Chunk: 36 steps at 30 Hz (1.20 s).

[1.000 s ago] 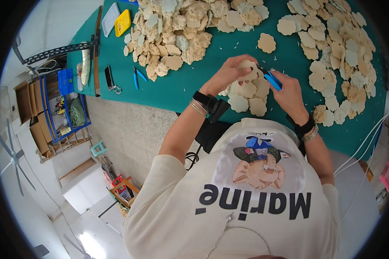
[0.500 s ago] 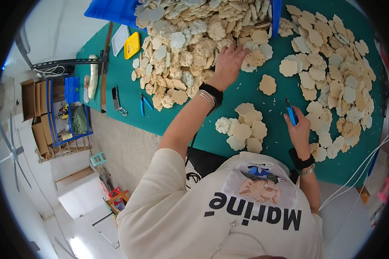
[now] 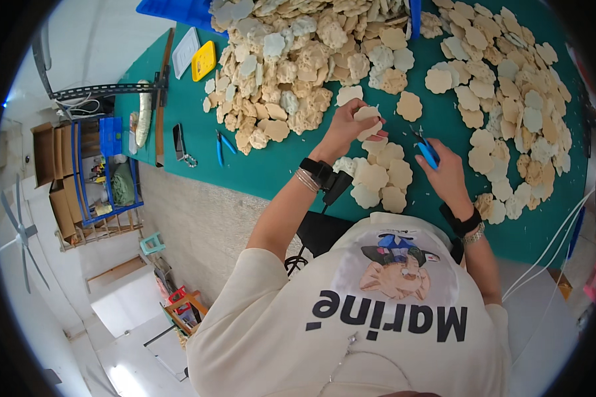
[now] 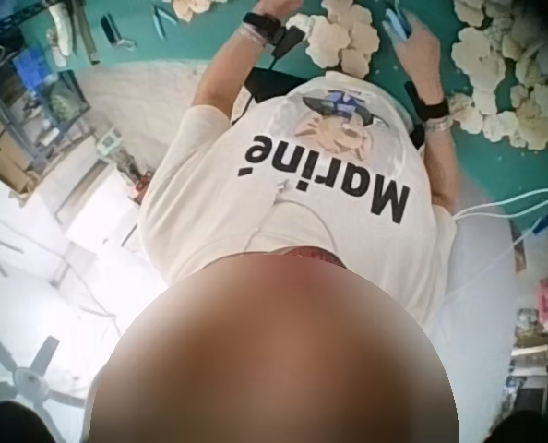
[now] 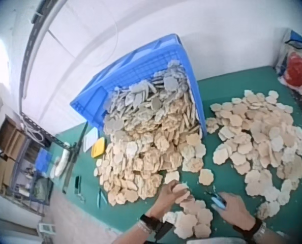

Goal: The person uses blue-handled pliers to trim the edges of small, light-colored, irregularly shaped craft pieces on a green table. They pick up each piece, trim it, and place it back on the table, repeating this process for many pieces.

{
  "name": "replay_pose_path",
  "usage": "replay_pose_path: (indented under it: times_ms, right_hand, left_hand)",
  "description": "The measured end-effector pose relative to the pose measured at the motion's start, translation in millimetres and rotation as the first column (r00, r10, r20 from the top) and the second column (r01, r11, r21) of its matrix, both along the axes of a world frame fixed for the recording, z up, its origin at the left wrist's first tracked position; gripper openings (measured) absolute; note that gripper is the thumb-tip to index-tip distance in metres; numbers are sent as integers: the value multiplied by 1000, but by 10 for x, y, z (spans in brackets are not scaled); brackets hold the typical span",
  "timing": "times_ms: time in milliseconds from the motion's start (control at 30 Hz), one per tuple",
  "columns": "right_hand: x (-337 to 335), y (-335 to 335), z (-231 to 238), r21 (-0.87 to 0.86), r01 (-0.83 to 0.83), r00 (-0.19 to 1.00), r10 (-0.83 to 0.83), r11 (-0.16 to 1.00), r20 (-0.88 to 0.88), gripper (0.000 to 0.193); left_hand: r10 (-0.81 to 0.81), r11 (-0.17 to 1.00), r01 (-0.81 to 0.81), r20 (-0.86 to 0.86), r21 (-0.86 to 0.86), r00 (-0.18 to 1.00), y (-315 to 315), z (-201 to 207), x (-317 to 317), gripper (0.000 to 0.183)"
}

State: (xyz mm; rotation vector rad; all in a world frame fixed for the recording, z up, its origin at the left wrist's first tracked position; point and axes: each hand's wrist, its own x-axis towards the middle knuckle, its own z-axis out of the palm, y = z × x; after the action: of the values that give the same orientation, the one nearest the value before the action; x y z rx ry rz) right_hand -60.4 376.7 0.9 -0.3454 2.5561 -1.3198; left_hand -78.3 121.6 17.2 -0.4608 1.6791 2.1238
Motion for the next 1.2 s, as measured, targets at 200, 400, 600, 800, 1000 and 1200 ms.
replay_pose_path:
  times_ms: [200, 400, 600, 800, 1000, 1200]
  right_hand:
    - [87, -130, 128, -39, -116, 993, 114, 993, -30, 43]
    - [203, -140, 208, 12, -148, 984, 149, 989, -96, 44]
    - [257, -135, 357, 107, -166, 973, 181, 980, -145, 43]
    - [277, -138, 423, 140, -170, 963, 194, 975, -187, 37]
    - [256, -120, 342, 65, -179, 973, 186, 982, -138, 35]
    - [228, -146, 169, 30, -132, 989, 134, 991, -62, 33]
  left_hand:
    - [-147, 987, 154, -122, 52, 982, 163, 214, 300, 25]
    - [-210, 971, 222, -131, 83, 969, 196, 261, 443, 20]
    - [-233, 970, 241, -133, 45, 963, 183, 297, 498, 18]
    - [-291, 957, 291, -119, -15, 949, 136, 337, 524, 17]
    - [-306, 952, 305, -84, -32, 948, 137, 272, 495, 17]
    - [-297, 953, 298, -35, 49, 954, 140, 172, 398, 16]
